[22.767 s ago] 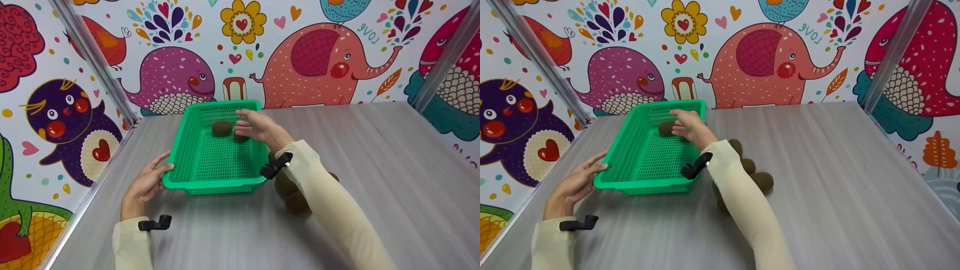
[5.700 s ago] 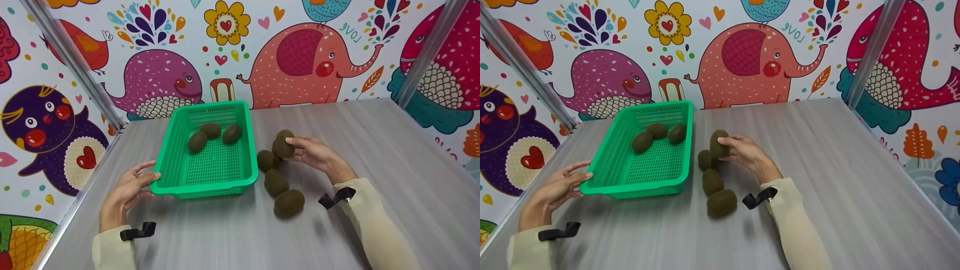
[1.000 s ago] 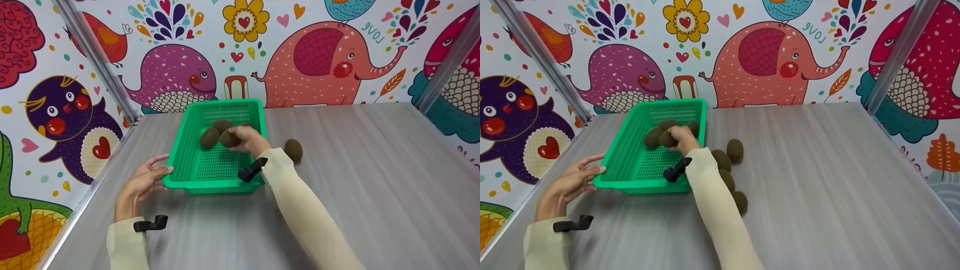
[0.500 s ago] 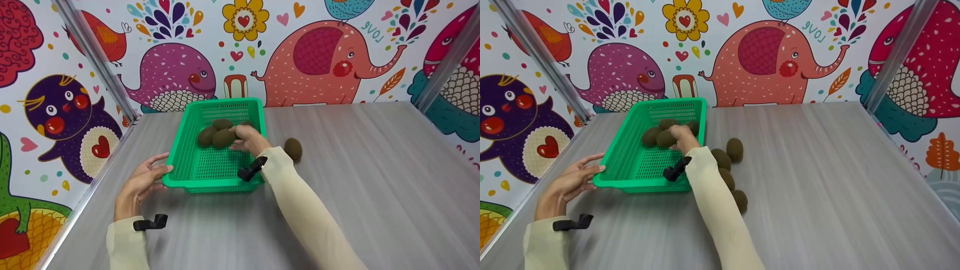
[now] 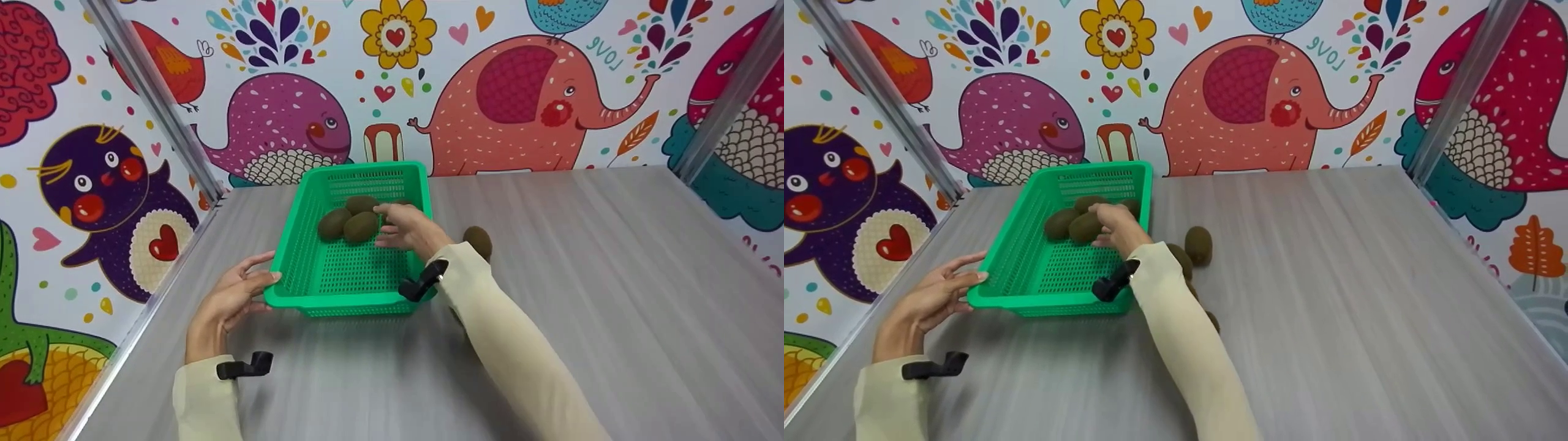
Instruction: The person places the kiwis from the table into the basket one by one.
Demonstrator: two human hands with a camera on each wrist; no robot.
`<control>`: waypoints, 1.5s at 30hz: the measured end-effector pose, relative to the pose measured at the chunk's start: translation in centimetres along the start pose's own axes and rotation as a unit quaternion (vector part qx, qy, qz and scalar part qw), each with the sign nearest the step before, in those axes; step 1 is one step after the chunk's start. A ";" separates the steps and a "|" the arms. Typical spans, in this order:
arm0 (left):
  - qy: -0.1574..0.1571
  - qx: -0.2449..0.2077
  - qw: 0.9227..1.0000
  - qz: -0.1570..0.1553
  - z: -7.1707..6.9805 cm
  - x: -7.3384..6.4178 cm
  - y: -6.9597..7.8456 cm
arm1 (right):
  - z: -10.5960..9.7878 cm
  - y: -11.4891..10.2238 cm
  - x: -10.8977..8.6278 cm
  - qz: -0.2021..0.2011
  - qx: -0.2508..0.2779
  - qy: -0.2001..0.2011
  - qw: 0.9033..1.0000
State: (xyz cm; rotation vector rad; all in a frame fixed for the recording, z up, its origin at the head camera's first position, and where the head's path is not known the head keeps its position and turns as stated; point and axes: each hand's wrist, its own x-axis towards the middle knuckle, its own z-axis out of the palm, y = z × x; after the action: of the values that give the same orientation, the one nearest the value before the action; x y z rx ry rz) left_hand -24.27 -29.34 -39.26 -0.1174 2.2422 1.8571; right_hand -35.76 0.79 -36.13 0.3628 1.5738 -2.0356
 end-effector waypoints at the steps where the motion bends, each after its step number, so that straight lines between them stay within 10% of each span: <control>1: 0.000 0.000 1.000 0.000 0.0 0.0 0.0 | -0.1 -0.1 -0.2 -0.004 0.002 -0.006 1.000; 45: 0.003 0.001 1.000 -0.010 0.0 0.2 0.0 | -7.7 0.7 -7.2 -0.199 -0.123 -0.092 0.968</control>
State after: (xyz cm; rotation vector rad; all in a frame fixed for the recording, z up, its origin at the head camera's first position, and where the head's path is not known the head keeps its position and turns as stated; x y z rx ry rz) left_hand -24.46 -29.37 -39.30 -0.1445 2.2392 1.8470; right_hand -30.28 9.80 -35.13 -0.2488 1.8638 -2.0484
